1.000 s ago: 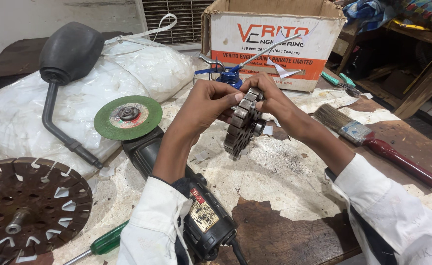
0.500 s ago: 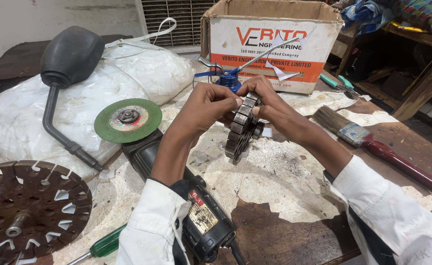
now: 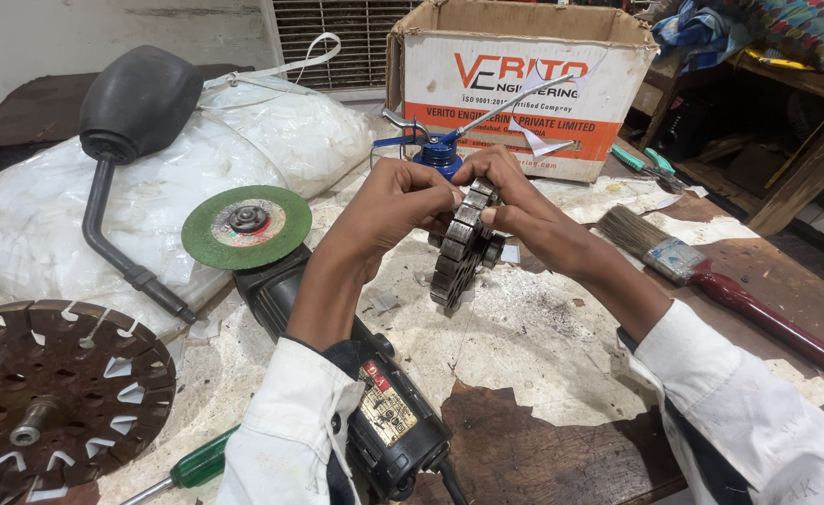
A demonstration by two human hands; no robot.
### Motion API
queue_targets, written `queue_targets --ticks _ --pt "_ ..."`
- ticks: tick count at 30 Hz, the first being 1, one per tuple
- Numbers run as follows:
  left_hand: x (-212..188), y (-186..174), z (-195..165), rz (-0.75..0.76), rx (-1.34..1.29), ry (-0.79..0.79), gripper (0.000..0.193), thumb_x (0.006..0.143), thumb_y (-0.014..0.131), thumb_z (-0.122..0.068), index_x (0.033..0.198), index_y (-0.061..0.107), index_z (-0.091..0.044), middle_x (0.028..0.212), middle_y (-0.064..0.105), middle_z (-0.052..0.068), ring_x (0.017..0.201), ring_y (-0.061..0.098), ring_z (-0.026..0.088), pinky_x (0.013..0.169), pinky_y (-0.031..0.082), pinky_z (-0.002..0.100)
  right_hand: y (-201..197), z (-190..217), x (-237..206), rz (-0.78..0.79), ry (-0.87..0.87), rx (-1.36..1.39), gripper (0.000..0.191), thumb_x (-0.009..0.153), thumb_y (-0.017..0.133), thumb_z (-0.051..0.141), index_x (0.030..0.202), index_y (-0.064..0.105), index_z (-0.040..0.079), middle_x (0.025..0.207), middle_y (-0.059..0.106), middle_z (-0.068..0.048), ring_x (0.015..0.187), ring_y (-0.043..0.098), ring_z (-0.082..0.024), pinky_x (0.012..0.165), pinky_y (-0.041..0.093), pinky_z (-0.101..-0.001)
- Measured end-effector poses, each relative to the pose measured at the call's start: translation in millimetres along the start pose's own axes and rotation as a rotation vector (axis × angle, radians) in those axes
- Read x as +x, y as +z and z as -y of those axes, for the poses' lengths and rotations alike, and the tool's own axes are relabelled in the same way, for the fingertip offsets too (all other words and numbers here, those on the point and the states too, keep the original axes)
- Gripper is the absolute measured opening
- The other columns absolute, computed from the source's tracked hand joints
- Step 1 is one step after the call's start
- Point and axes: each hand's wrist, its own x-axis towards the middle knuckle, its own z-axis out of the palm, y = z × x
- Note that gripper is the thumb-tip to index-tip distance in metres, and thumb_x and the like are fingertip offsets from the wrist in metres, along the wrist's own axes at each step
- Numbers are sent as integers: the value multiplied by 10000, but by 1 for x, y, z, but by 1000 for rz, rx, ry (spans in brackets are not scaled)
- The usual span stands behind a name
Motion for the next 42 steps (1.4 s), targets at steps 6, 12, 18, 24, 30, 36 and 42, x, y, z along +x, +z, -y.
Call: queue_targets --ticks 6,12,18,24,30,36,42 --pt "-2 0 -5 -33 45 -66 162 867 723 -175 825 777 -28 717 719 34 651 674 97 649 584 269 -1 3 -1 6 8 -3 598 839 472 409 1321 477 56 1317 405 -122 1408 389 -274 1178 316 -474" --pt "-5 -3 -5 16 16 -5 155 878 734 -166 844 779 -22 756 718 31 688 674 94 677 598 273 -2 4 0 9 -9 -20 573 841 479 380 1320 477 65 1315 410 -110 1397 395 -263 1166 323 -455" --pt "-8 -5 -6 -5 40 -33 163 875 736 -171 850 785 -17 765 738 44 694 685 100 672 581 267 0 6 0 6 -16 -36 539 845 489 377 1291 474 73 1282 411 -112 1358 415 -254 1141 349 -439" --pt "-6 -4 -5 -8 16 -15 162 872 728 -154 839 776 -3 746 720 37 673 662 93 647 561 274 -1 5 0 6 -56 -29 506 875 498 351 1292 472 66 1280 415 -108 1351 422 -250 1154 333 -416" --pt "-5 -2 -2 -12 9 12 134 859 713 -105 807 753 12 733 707 38 662 648 92 631 547 268 -1 2 0 11 -67 -39 522 882 498 378 1297 471 63 1275 417 -110 1350 422 -253 1160 330 -422" --pt "-3 1 -3 -21 -17 1 128 842 718 -99 785 745 12 717 711 47 644 668 104 621 568 274 -3 1 0 25 -16 -5 610 836 467 428 1326 472 64 1296 409 -112 1348 410 -262 1100 357 -443" --pt "-3 2 -1 -33 12 12 133 855 720 -98 808 758 21 724 703 43 653 652 103 627 548 279 -15 0 -5 89 -58 76 576 984 477 421 1424 477 49 1409 423 -119 1439 392 -263 1192 293 -410"
